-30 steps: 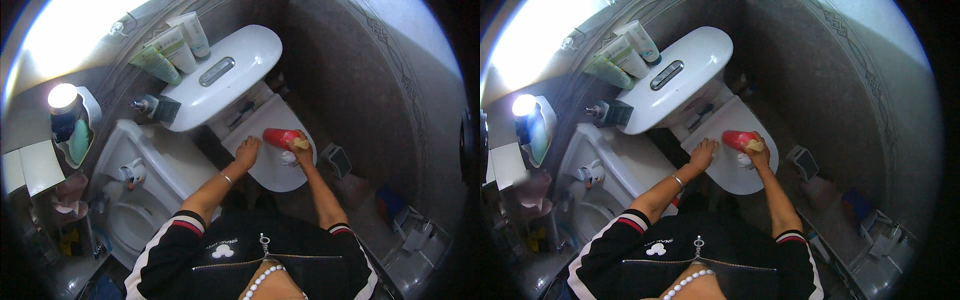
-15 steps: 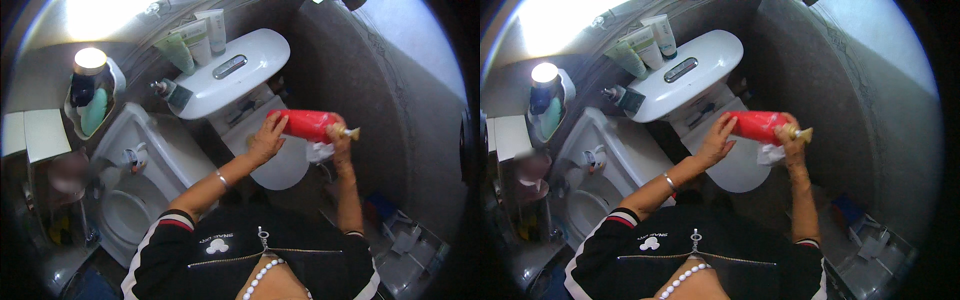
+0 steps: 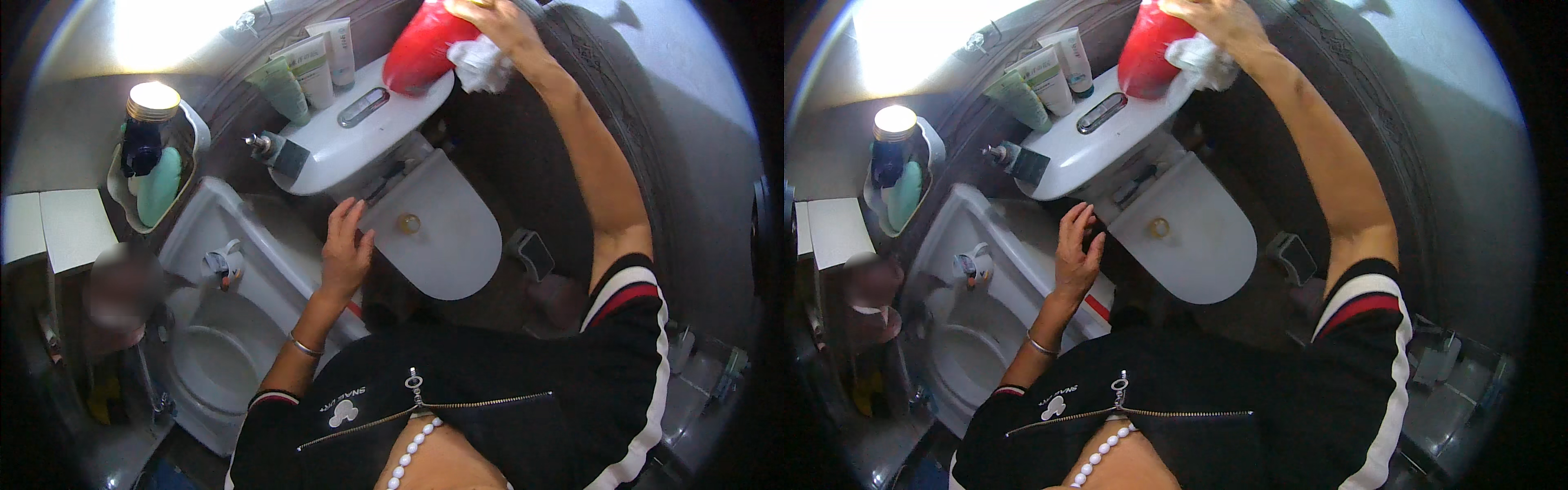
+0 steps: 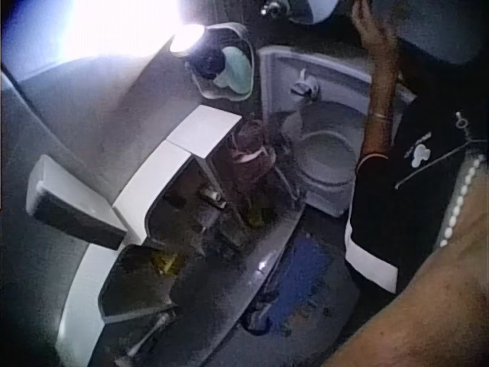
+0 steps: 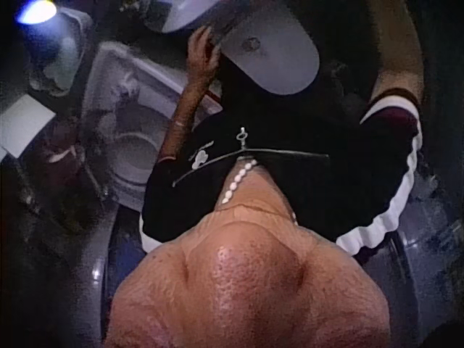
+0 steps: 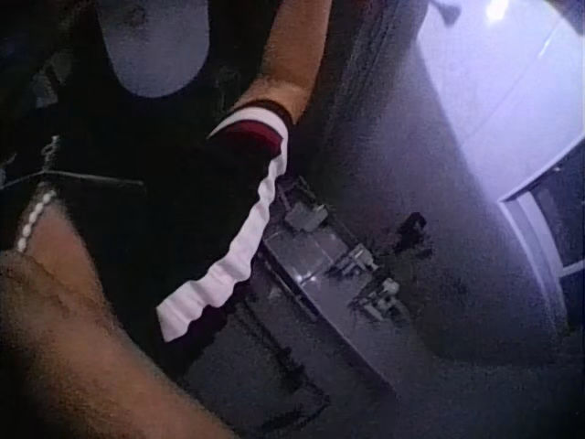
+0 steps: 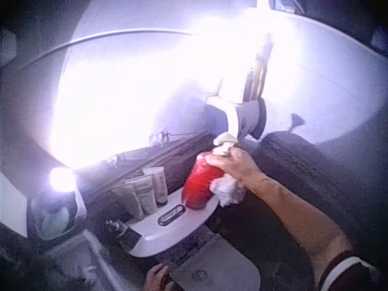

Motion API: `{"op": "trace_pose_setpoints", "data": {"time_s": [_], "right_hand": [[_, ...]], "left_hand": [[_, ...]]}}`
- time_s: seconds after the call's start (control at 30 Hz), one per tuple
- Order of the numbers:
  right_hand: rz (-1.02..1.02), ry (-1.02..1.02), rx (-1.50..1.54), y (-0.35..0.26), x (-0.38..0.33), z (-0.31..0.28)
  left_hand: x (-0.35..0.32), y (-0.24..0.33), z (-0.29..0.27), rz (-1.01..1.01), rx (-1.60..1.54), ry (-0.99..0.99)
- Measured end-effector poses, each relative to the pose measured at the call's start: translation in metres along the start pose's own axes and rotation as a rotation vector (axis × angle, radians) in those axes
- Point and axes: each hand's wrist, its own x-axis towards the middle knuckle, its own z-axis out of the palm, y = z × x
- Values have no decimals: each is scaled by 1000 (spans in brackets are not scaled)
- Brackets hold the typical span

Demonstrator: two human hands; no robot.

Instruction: The person cleans a bathroom sink and surrounding surfaces using a white cloth. They wipe the sink basin, faucet, and toilet tank, then move to a wall-mounted shelf to wipe and rearrange several bottles. The person also wrings out the cloth in a white basin of water.

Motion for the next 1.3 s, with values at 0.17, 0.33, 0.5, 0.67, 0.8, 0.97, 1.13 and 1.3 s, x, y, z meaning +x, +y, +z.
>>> {"op": "trace_pose_setpoints", "data": {"time_s": [0.17, 0.33, 0.5, 0.67, 0.8, 0.97, 1.13, 1.3], "right_hand": [[-120, 37, -249, 19, 50, 28], [-310, -167, -142, -8, 80, 54], [-304, -224, -133, -1, 86, 53], [-155, -172, 26, 39, 31, 41], [210, -318, 213, 104, -110, 92], [355, -783, -366, 123, -289, 183], [484, -711, -335, 128, -318, 241], [483, -629, -391, 148, -315, 277]], "left_hand": [[5, -10, -6, 118, 60, 7], [3, -15, -8, 87, 44, 3], [2, -12, -5, 78, 42, -50], [1, -26, -14, 194, 162, -56], [-11, -39, -40, 133, 330, -14], [-17, -60, -60, 21, 421, -8], [-15, -67, -54, 52, 579, -15], [-12, -66, -51, 23, 605, 0]]}}
